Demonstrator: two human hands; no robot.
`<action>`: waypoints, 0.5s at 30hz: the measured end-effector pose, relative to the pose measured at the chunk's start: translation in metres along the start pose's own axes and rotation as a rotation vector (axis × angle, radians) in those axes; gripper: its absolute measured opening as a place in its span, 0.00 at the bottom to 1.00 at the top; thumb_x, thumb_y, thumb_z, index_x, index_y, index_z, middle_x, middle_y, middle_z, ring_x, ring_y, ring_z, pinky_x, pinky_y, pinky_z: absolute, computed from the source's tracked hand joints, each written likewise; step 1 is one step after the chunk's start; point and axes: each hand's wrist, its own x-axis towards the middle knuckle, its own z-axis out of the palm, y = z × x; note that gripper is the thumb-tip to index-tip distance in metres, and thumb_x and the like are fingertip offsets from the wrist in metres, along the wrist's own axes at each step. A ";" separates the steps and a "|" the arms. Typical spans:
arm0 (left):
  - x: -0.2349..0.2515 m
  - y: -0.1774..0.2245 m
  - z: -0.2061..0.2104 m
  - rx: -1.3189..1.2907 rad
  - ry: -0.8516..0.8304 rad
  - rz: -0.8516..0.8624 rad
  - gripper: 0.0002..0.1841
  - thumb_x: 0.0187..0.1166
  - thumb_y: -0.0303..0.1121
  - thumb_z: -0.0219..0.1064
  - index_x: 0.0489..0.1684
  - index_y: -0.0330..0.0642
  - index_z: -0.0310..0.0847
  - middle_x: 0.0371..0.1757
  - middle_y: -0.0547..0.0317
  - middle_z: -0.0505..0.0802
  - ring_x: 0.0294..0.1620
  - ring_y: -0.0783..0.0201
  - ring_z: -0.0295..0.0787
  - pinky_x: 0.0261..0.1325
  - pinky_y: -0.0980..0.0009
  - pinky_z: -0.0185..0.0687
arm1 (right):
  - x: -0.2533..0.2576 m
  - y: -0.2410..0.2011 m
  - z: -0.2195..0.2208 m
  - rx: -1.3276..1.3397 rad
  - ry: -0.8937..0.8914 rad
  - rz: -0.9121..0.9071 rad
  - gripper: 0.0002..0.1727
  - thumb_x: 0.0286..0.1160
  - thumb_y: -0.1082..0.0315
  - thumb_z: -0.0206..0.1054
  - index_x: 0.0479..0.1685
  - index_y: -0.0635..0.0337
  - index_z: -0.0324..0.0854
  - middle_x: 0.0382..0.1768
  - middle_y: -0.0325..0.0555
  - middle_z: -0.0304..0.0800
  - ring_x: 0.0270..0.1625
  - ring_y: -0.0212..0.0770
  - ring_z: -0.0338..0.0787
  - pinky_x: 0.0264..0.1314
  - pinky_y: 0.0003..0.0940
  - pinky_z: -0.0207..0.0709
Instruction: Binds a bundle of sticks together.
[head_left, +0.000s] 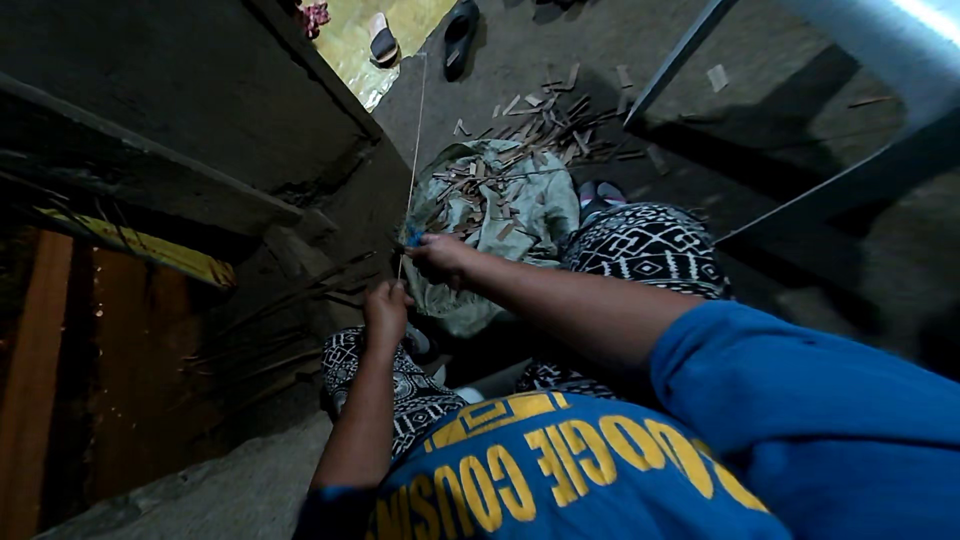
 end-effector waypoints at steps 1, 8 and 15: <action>-0.002 0.000 -0.001 -0.021 -0.009 -0.011 0.16 0.95 0.35 0.53 0.62 0.35 0.84 0.33 0.57 0.90 0.24 0.69 0.76 0.32 0.70 0.75 | 0.002 -0.002 -0.002 0.021 -0.001 0.012 0.11 0.91 0.60 0.59 0.57 0.58 0.76 0.27 0.38 0.72 0.19 0.29 0.66 0.19 0.23 0.60; -0.001 -0.010 -0.005 -0.335 0.012 -0.135 0.12 0.95 0.31 0.52 0.59 0.32 0.78 0.30 0.56 0.86 0.19 0.72 0.74 0.24 0.77 0.72 | -0.015 0.011 0.009 -0.122 -0.257 0.026 0.15 0.89 0.64 0.61 0.67 0.58 0.73 0.32 0.43 0.80 0.24 0.32 0.76 0.25 0.27 0.70; -0.007 -0.002 -0.007 -0.388 -0.038 -0.173 0.14 0.96 0.33 0.50 0.60 0.33 0.77 0.26 0.61 0.82 0.15 0.75 0.66 0.20 0.80 0.64 | -0.014 0.011 0.011 -0.068 -0.174 0.027 0.10 0.90 0.64 0.60 0.58 0.59 0.77 0.29 0.40 0.77 0.20 0.28 0.69 0.21 0.23 0.63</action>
